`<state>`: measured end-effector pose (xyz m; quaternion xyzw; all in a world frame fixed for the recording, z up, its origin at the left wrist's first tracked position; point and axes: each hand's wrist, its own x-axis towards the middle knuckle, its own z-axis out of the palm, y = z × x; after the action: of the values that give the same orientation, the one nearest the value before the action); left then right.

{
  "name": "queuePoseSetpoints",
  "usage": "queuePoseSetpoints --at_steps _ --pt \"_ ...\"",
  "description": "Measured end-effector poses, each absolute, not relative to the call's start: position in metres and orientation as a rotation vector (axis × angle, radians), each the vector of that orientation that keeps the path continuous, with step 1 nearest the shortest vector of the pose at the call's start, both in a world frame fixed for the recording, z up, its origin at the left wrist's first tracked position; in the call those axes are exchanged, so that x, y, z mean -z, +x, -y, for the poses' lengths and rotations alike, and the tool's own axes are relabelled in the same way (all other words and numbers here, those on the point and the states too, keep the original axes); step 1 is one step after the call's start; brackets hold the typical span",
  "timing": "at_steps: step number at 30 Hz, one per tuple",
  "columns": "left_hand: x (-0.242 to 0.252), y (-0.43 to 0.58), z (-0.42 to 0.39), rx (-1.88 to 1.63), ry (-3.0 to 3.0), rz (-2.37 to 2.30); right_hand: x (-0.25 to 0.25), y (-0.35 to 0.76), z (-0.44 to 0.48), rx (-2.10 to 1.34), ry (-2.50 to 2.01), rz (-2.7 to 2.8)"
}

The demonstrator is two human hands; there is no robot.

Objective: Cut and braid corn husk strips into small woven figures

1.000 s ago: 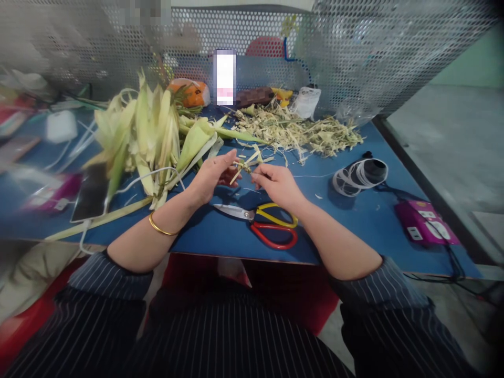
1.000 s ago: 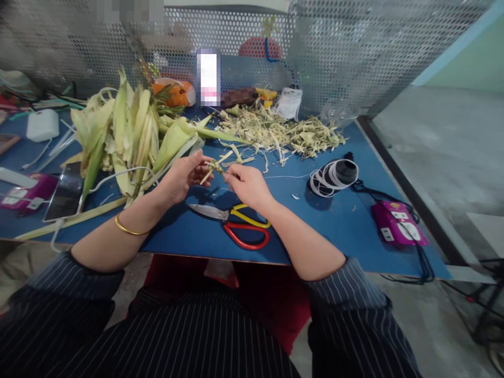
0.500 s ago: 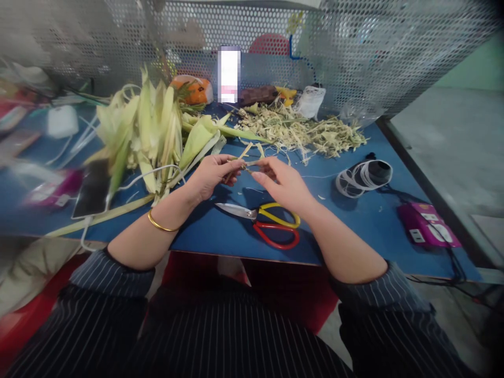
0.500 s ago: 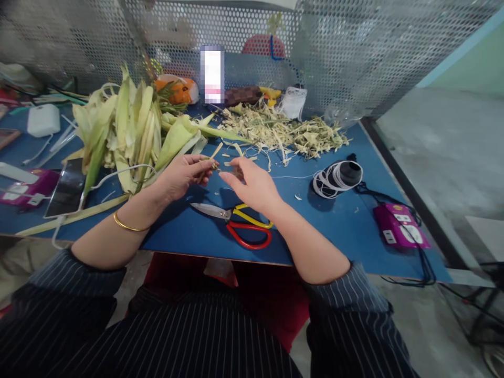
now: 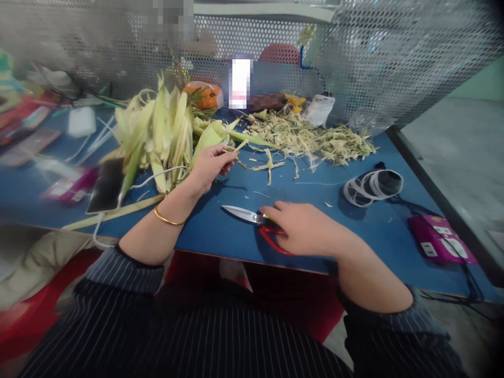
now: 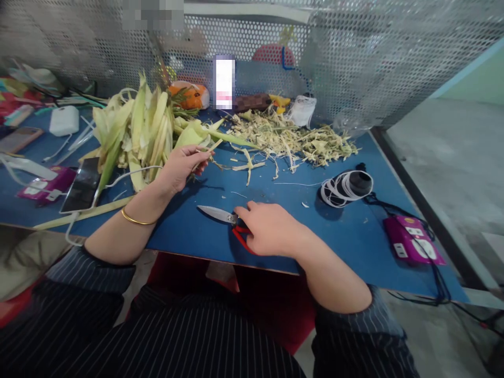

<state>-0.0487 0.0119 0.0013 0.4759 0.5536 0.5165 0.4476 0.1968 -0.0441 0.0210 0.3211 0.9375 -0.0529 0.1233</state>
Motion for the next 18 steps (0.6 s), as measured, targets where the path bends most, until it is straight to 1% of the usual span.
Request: queuePoseSetpoints --at_steps 2,7,10,13,16,18 --pt "-0.004 -0.049 -0.012 -1.316 1.233 -1.41 -0.021 0.198 0.046 0.154 0.926 -2.757" --pt "-0.005 -0.055 -0.014 -1.332 1.248 -1.391 -0.01 0.189 0.048 -0.047 0.999 -2.756" --pt "-0.004 -0.061 -0.017 -1.367 1.22 -1.377 -0.01 0.188 0.043 -0.053 1.066 -2.775" --pt "-0.004 -0.067 -0.021 -1.42 1.188 -1.418 -0.016 0.194 0.035 0.143 1.135 -2.902" --pt "-0.005 -0.07 -0.023 -1.469 1.176 -1.441 -0.02 0.201 0.026 0.535 1.356 -3.049" --pt "-0.006 -0.07 -0.024 -1.477 1.181 -1.425 -0.02 0.203 0.019 0.758 1.582 -3.032"
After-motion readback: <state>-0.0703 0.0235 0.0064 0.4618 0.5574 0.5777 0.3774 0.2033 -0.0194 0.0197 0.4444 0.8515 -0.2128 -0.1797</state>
